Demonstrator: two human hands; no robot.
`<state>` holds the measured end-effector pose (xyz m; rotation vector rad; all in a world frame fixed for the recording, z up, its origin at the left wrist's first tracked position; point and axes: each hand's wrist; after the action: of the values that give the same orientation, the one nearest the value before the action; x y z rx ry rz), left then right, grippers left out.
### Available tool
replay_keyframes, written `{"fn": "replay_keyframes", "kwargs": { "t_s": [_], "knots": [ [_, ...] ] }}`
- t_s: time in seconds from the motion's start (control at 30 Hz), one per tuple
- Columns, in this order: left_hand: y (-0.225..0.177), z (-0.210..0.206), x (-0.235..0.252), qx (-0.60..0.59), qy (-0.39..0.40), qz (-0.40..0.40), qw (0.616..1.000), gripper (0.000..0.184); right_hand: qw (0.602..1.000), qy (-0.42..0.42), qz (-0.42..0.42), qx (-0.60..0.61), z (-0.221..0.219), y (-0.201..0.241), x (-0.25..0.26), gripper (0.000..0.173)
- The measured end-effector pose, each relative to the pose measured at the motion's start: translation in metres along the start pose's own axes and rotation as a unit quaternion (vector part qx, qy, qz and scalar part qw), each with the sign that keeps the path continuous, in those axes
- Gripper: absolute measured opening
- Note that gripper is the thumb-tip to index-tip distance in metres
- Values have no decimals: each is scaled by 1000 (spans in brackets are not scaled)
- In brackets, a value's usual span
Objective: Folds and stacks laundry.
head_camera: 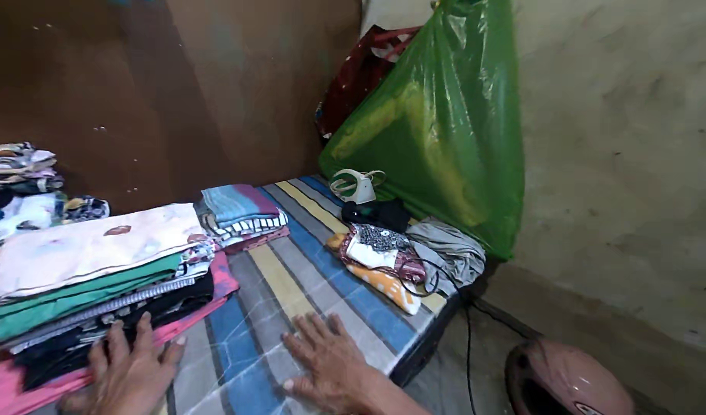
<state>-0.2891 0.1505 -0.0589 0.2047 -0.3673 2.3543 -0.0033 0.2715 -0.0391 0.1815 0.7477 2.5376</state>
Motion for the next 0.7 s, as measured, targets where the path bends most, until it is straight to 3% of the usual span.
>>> {"fn": "replay_keyframes", "kwargs": {
  "t_s": [0.2, 0.3, 0.43, 0.57, 0.7],
  "knots": [
    [-2, 0, 2, 1, 5, 6, 1000, 77, 986, -41, -159, -26, 42, -37, 34, 70],
    [1, -3, 4, -3, 0, 3, 1000, 76, 995, -13, -99, -11, 25, -19, 30, 79],
    [-1, 1, 3, -2, 8, 0, 1000, 78, 986, 132, -3, 102, 47, 2, -3, 60],
    [3, -1, 3, 1, 6, -1, 1000, 78, 985, -25, -51, 163, 97, -20, -21, 50],
    [6, 1, 2, 2, 8, 2, 1000, 78, 965, -231, -83, 94, 137, -52, -30, 39]
  ]
}}
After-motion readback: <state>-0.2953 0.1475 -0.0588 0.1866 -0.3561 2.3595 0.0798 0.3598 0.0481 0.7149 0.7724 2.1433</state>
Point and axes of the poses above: each hand's wrist, its own x-axis towards the middle knuckle, its own z-axis out of the back of the hand, y = z × x, and after that the axes turned 14 degrees about x, right-handed
